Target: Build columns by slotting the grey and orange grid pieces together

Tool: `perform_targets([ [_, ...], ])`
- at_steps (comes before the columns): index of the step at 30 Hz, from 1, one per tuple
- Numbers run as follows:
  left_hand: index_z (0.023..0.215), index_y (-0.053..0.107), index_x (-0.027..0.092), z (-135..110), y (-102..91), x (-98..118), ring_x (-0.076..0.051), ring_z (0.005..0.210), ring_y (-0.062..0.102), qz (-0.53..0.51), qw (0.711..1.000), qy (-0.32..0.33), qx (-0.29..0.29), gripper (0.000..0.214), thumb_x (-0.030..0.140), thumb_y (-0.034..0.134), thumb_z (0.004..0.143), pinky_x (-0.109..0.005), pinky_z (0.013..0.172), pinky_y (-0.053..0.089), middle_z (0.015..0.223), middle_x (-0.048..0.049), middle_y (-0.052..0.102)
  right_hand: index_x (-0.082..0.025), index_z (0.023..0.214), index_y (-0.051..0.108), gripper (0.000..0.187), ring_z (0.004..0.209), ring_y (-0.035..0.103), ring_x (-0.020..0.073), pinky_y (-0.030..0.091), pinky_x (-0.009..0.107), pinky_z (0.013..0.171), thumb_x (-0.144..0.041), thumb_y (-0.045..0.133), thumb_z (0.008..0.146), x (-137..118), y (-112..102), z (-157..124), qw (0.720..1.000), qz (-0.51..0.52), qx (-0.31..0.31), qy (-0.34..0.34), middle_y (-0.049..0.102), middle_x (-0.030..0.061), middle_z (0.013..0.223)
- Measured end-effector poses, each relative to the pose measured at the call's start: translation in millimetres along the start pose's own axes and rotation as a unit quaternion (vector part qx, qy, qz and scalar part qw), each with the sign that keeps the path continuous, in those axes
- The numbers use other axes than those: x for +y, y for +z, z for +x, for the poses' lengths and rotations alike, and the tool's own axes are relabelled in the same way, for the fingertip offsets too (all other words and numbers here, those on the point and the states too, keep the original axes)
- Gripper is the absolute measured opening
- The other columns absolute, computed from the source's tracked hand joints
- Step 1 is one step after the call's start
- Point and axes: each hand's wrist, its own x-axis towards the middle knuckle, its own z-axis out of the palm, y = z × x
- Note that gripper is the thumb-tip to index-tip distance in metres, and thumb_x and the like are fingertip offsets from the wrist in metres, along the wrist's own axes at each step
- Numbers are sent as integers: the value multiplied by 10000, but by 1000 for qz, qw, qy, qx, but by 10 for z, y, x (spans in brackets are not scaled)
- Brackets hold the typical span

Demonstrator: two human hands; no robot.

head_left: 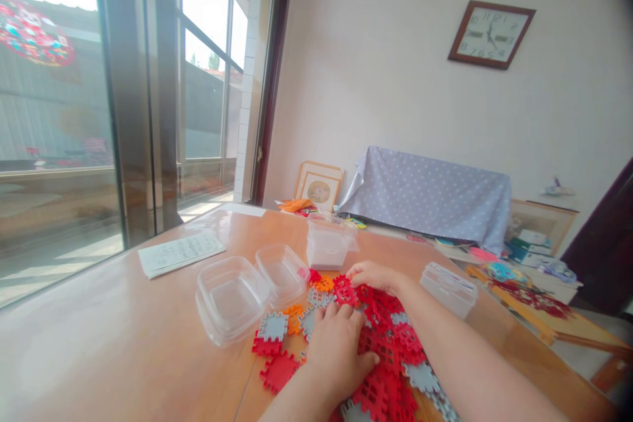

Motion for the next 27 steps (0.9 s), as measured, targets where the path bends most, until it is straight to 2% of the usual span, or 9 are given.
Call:
perform_targets([
  [4,1122,612,295,28,35,-13,-345,1167,511,-6,999,-29,15,478,513,736,715,-488,953,403,1248,-84,598,-191,876,761,221,698,616,153,479,244,642,-243,680,678,-60,-59,-236,1000,24,-10,-12,736,1,782],
  [8,1093,580,253,43,92,-43,-333,1155,498,-3,997,-53,52,464,479,728,716,-459,952,393,1229,-92,590,-192,958,745,272,692,606,142,460,242,641,-241,656,706,-91,-82,-512,999,35,13,-29,731,-1,819],
  [11,1022,574,246,44,84,-47,-322,1131,502,6,996,-52,71,332,439,667,768,-449,948,375,1168,-87,604,-192,990,728,272,742,622,151,465,251,677,-259,649,739,-85,-58,-717,996,59,44,-56,733,5,865],
  [14,968,564,241,51,25,-40,-304,1105,512,23,993,-69,91,166,304,569,814,-430,922,371,1125,-84,613,-191,967,719,226,752,619,155,459,258,691,-272,649,768,-88,-15,-923,993,63,64,-76,722,-2,846],
  [17,949,558,235,63,-44,-56,-299,1079,521,41,987,-107,110,132,226,509,827,-418,884,369,1102,-92,621,-191,924,735,191,774,626,172,464,276,716,-307,689,779,-106,-1,-1113,996,31,38,-77,726,3,847],
  [20,932,556,233,71,-88,-91,-298,1055,530,54,983,-122,128,115,209,487,843,-418,856,367,1074,-87,629,-199,969,754,274,907,657,218,493,319,822,-425,695,826,-56,-65,-1190,994,38,16,-97,753,32,977],
  [22,919,558,229,71,-103,-96,-289,1035,537,57,981,-122,139,109,196,485,845,-415,848,369,1054,-80,630,-197,1033,744,365,964,670,239,507,341,861,-505,633,873,57,-152,-1124,991,62,66,-95,759,49,1030],
  [25,929,576,225,51,-115,-37,-268,1019,542,49,983,-97,151,123,187,484,857,-401,863,381,1043,-73,623,-190,1048,737,421,1017,683,244,513,340,901,-538,556,895,317,-307,-857,970,21,240,-37,765,68,1077],
  [27,972,600,232,17,-121,38,-264,1031,539,34,987,-53,146,135,235,497,885,-400,888,390,1058,-68,620,-185,1070,732,427,1112,657,262,478,361,984,-528,548,895,492,-387,-639,961,-1,276,-16,750,89,1156],
])
